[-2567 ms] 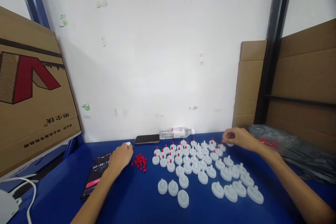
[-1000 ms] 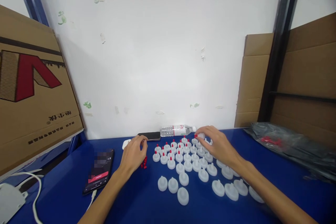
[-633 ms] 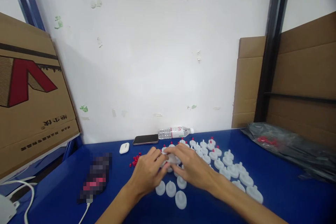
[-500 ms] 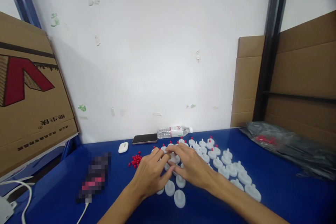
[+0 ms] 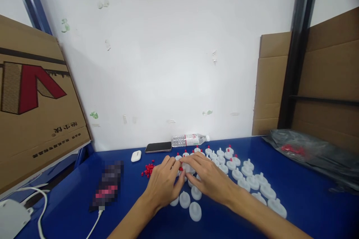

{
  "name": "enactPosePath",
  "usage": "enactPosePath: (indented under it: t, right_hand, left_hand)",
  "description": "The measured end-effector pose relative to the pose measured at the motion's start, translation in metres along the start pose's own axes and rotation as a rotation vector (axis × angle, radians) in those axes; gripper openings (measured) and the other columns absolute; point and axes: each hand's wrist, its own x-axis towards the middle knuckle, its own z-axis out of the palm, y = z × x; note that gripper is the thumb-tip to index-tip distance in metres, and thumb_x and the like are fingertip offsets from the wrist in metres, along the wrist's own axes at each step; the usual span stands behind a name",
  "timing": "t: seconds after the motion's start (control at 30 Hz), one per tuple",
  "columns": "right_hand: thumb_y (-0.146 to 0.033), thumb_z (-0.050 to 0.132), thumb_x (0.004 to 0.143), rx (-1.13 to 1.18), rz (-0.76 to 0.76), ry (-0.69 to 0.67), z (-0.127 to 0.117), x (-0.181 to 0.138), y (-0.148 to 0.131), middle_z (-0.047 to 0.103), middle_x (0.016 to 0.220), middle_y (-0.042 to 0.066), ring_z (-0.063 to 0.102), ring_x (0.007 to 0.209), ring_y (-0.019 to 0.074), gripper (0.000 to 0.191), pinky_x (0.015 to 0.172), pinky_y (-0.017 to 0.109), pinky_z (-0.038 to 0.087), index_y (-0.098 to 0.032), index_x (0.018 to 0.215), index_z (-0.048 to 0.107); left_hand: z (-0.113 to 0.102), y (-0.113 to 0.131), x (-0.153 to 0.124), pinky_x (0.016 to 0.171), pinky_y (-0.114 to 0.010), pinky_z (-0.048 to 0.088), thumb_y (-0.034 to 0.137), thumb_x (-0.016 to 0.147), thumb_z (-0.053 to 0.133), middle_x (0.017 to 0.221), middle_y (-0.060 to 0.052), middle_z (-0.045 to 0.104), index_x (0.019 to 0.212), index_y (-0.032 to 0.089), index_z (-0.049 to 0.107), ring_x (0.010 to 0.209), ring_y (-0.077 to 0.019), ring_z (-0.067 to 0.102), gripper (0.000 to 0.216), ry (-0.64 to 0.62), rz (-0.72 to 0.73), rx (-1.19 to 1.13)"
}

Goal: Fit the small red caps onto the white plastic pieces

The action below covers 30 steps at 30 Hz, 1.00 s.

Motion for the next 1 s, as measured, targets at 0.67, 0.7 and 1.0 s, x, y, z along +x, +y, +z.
enactPosePath:
  t: [0.67,0.7,1.0]
  right_hand:
    - [-0.030,0.058,0.090,-0.558,0.824,0.013,-0.087,-0.030,0.129,0.076,0.101,0.008,0.070,0.093,0.0267,0.028,0.073,0.032,0.049,-0.023,0.115,0.067]
    - [-0.028,0.057,0.089,-0.574,0.877,-0.034,-0.090,-0.034,0.134,0.076,0.099,0.009,0.070,0.093,0.0278,0.025,0.071,0.032,0.048,-0.023,0.111,0.069]
    - [-0.019,0.064,0.078,-0.539,1.051,-0.212,-0.088,-0.055,0.157,0.075,0.096,0.014,0.070,0.094,0.0293,0.016,0.070,0.031,0.045,-0.019,0.089,0.075]
  left_hand:
    - [-0.022,-0.079,-0.013,0.060,-0.028,0.031,0.027,0.099,0.039,0.066,0.000,0.047,0.067,0.021,0.045,0.061,-0.0154,0.047,0.032,0.048,-0.452,0.047]
    - [-0.023,-0.082,-0.012,0.060,-0.028,0.031,0.027,0.099,0.038,0.067,0.000,0.048,0.070,0.021,0.046,0.063,-0.0159,0.049,0.031,0.027,-0.502,0.073]
    - [-0.021,-0.090,-0.006,0.069,-0.028,0.041,0.034,0.099,0.040,0.104,-0.004,0.071,0.104,0.025,0.065,0.103,-0.0240,0.060,0.028,-0.132,-0.608,0.129]
